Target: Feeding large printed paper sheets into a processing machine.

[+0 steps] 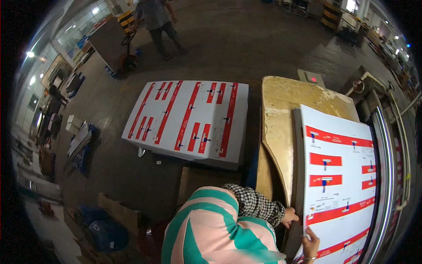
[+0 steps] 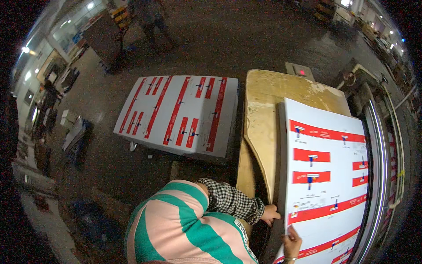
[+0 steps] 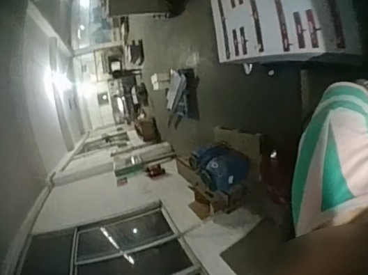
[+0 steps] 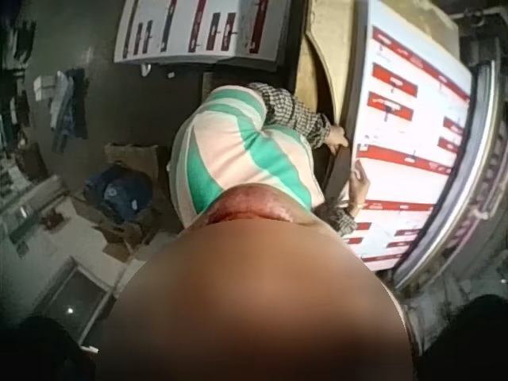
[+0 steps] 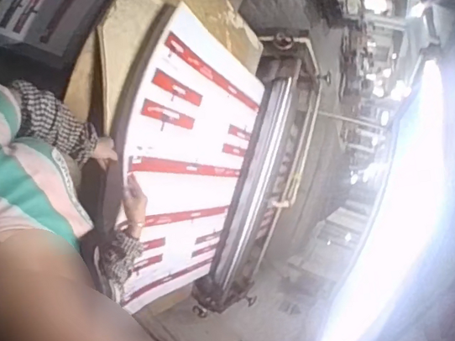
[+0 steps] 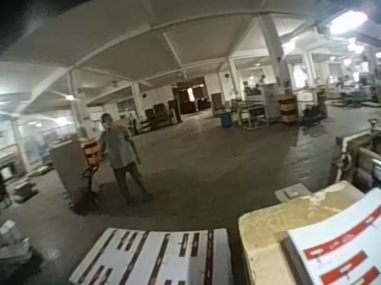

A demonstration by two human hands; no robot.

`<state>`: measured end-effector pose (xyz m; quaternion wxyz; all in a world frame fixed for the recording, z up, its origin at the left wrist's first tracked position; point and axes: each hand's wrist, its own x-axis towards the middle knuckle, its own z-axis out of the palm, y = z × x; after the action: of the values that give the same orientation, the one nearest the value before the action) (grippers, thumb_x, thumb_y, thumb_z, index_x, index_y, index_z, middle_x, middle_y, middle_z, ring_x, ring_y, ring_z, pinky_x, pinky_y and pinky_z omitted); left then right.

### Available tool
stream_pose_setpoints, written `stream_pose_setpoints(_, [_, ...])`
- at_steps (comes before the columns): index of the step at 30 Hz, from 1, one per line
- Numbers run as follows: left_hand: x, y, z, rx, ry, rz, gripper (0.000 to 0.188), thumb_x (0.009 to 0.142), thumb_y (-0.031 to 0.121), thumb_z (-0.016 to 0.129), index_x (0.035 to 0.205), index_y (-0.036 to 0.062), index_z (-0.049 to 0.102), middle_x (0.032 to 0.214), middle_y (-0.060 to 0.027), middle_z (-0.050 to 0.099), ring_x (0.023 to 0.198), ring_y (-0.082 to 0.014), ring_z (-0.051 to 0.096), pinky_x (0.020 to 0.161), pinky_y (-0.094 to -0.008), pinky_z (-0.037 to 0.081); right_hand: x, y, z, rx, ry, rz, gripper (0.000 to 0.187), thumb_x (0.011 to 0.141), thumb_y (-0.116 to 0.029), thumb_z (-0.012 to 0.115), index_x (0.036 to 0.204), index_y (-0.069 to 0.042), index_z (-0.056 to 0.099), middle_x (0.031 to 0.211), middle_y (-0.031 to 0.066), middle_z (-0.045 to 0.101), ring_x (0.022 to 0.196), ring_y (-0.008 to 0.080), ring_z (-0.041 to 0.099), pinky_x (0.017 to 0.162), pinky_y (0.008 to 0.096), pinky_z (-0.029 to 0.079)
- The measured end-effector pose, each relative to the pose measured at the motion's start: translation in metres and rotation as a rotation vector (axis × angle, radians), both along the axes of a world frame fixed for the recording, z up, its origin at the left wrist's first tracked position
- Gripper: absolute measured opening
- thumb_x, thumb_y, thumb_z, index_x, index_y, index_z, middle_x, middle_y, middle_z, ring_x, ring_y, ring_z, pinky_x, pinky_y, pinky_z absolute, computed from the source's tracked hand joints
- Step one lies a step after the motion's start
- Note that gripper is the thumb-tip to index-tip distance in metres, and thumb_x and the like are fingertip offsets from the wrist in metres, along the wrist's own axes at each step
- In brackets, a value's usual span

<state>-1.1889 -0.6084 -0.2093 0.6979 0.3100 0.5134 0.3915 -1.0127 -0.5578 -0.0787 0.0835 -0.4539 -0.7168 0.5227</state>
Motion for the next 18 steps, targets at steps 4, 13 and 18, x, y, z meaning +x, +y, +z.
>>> stream_pose_setpoints(4, [-0.006, -0.013, 0.029, -0.15, -0.268, 0.242, 0.043, 0.074, 0.024, 0.061, 0.093, -0.0126, 0.05, 0.083, -0.021, 0.059, 0.067, -0.0284, 0.061, 0.052, -0.0376, 0.053, 0.004, 0.057, -0.063, 0.422, -0.141, -0.222, 0.039, 0.07, -0.003, 0.058, 0.106, 0.01, 0.05, 0.106, 0.0186, 0.054, 0.091, 0.0214, 0.052, 0.081, 0.0284, 0.041])
stream_pose_setpoints(13, [-0.021, -0.016, 0.041, -0.018, -0.304, -0.005, 0.021, 0.072, 0.005, 0.055, 0.089, -0.0074, 0.056, 0.082, -0.0133, 0.061, 0.068, -0.021, 0.06, 0.06, -0.0323, 0.051, -0.009, -0.013, -0.026, 0.54, -0.192, 0.305, 0.084, 0.048, -0.015, 0.068, 0.122, 0.001, 0.032, 0.132, 0.0256, 0.022, 0.122, 0.0408, 0.02, 0.101, 0.0421, 0.021])
stream_pose_setpoints(18, [-0.026, -0.019, 0.077, -0.25, -0.415, 0.151, 0.011, 0.077, 0.009, 0.058, 0.079, -0.0019, 0.059, 0.079, -0.0104, 0.06, 0.074, -0.019, 0.06, 0.068, -0.0274, 0.05, 0.003, -0.003, 0.059, 0.27, -0.034, -0.024, 0.034, 0.065, -0.006, 0.053, 0.098, 0.0, 0.059, 0.096, 0.0175, 0.06, 0.082, 0.0206, 0.06, 0.072, 0.0284, 0.046])
